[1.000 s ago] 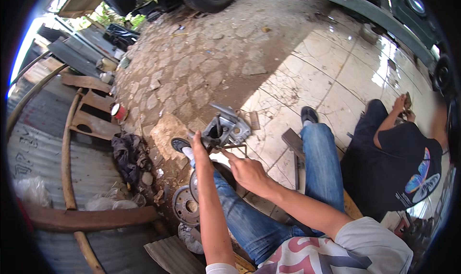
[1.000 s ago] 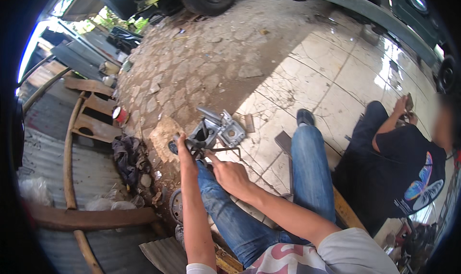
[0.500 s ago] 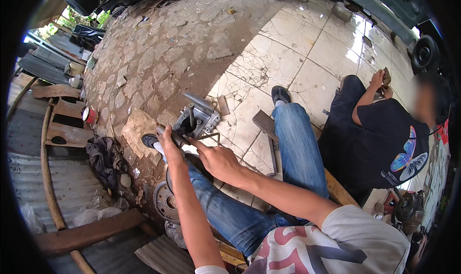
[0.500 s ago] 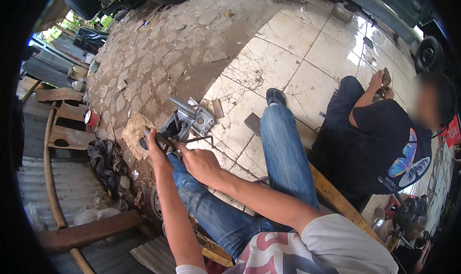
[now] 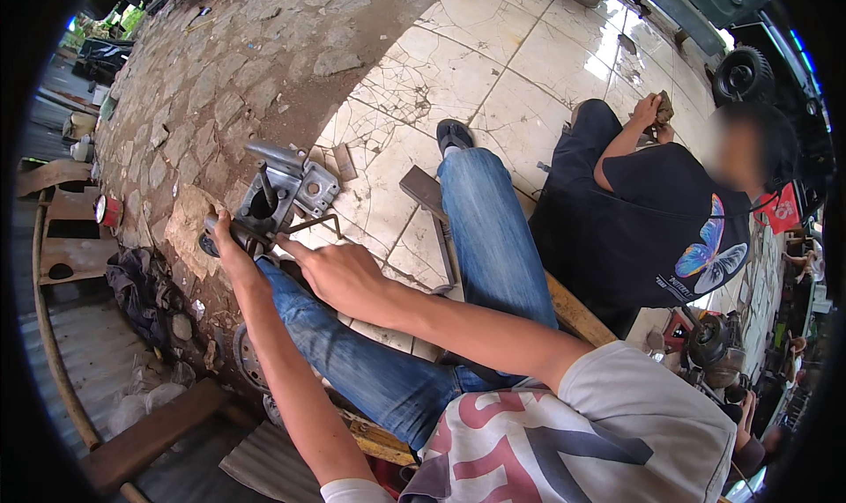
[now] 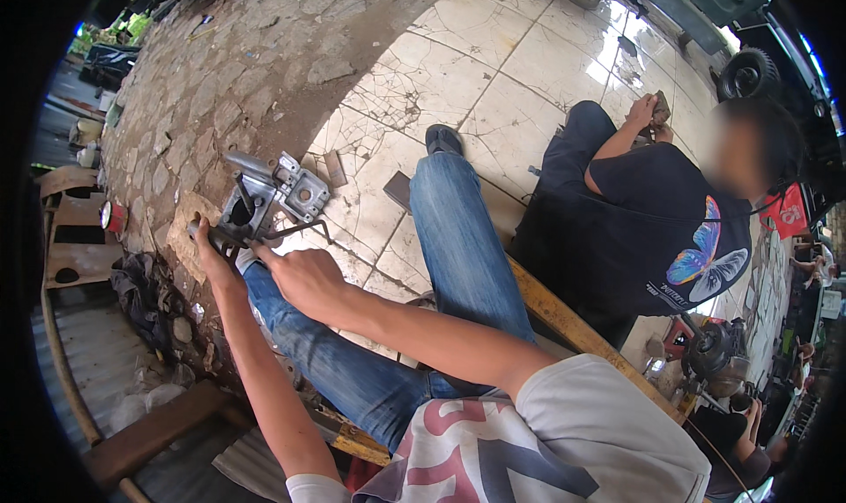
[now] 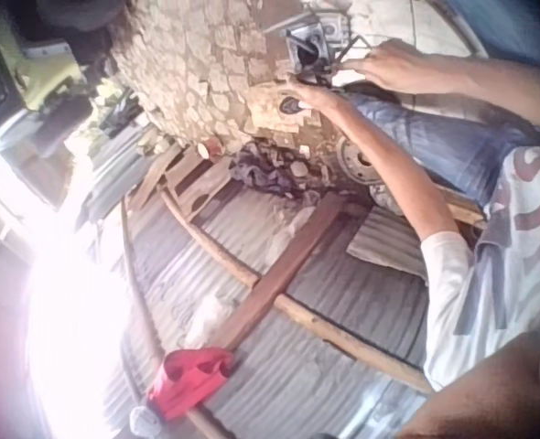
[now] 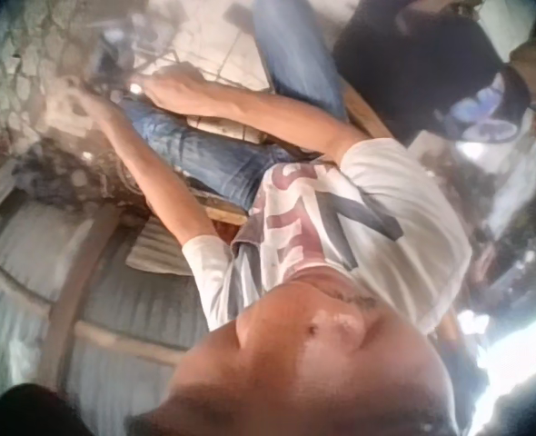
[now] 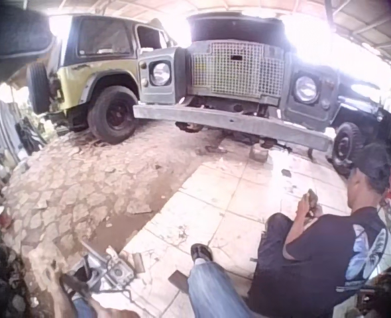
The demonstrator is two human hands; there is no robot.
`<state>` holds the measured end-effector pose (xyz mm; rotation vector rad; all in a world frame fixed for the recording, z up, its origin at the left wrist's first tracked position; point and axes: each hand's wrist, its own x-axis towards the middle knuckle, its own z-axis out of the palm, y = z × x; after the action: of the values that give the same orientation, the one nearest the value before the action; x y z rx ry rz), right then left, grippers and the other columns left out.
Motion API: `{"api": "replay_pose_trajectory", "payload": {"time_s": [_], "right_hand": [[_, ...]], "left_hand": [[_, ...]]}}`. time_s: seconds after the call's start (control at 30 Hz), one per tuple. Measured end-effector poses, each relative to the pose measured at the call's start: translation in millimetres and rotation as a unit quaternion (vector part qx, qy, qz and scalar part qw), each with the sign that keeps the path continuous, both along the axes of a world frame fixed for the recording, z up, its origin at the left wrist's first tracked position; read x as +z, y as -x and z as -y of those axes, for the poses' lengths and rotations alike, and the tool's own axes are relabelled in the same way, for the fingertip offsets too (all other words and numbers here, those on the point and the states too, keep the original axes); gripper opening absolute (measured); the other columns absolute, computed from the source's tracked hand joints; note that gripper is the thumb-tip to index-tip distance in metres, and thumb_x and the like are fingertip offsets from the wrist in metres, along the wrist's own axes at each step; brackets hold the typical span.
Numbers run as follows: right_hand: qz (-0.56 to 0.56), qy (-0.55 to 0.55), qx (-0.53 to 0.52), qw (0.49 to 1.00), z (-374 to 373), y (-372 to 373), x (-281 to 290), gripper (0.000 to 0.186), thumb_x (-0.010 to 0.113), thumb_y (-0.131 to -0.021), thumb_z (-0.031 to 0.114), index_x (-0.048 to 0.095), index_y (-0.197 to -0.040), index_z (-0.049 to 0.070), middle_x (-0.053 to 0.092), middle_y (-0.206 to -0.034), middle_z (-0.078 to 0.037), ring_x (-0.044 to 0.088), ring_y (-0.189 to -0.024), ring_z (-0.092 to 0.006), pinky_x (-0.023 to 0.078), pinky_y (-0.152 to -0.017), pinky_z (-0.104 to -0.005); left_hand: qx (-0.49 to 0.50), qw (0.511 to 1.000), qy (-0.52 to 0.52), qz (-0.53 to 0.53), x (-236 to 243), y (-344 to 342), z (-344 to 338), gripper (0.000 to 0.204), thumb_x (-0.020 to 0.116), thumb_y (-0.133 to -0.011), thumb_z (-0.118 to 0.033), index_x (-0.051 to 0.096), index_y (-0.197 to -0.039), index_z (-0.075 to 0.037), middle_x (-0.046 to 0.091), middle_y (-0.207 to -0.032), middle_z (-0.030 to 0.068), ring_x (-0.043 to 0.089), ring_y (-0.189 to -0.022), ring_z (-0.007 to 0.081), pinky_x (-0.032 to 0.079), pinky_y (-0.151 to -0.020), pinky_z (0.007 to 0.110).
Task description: The person sits on the floor and uses a screwdriver to adjust and tighten components of a metal mechanical part held in their lap. They repeatedly reposition the part and apply torque to fasteners while another person works nearby.
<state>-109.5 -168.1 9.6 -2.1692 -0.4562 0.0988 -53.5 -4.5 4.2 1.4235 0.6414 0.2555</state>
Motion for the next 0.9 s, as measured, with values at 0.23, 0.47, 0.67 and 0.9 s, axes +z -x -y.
{"api": "replay_pose_trajectory", "payload": {"time_s": [0.23,0.47,0.67,0.9], "right_hand": [[0.014,0.057,0.038,0.998,7.8,6.2,13.5,0.042,0.053,-0.089,0.011,0.054,-0.131,0.009,0.061,-0.058,-0.017,0.063,-0.054,-0.0343,0.05,-0.05,-0.0455],[0.001,0.065,0.051,0.997,4.4,-1.4,19.9,0.039,0.052,-0.092,0.011,0.054,-0.131,0.011,0.064,-0.064,-0.017,0.064,-0.057,-0.0334,0.051,-0.056,-0.0453],[0.045,0.074,0.044,0.995,11.6,4.8,14.8,0.037,0.052,-0.091,0.011,0.058,-0.128,0.011,0.063,-0.061,-0.016,0.065,-0.057,-0.033,0.052,-0.054,-0.0442],[-0.015,0.0,0.018,1.0,0.0,-8.6,19.8,0.033,0.051,-0.094,0.013,0.058,-0.126,0.008,0.064,-0.068,-0.02,0.064,-0.058,-0.0349,0.051,-0.056,-0.0451]], "left_hand": [[-0.015,0.999,-0.046,-0.015,-15.8,-3.8,-26.9,0.057,0.051,-0.089,-0.053,0.051,-0.13,-0.013,0.056,-0.116,0.0057,0.053,-0.107,0.0204,0.04,-0.094,0.041],[-0.009,0.999,-0.041,0.019,-10.8,-3.1,-10.9,0.055,0.056,-0.088,-0.048,0.05,-0.124,-0.007,0.051,-0.11,0.0083,0.051,-0.104,0.0217,0.041,-0.093,0.037],[-0.003,0.999,-0.017,0.034,-9.5,-6.7,-15.2,0.057,0.056,-0.087,-0.049,0.05,-0.126,-0.008,0.05,-0.114,0.0076,0.052,-0.105,0.0225,0.042,-0.091,0.038],[-0.011,1.0,-0.015,-0.005,-8.2,-8.9,-11.1,0.058,0.054,-0.088,-0.052,0.05,-0.124,-0.008,0.051,-0.104,0.007,0.053,-0.097,0.0211,0.044,-0.087,0.037]]}}
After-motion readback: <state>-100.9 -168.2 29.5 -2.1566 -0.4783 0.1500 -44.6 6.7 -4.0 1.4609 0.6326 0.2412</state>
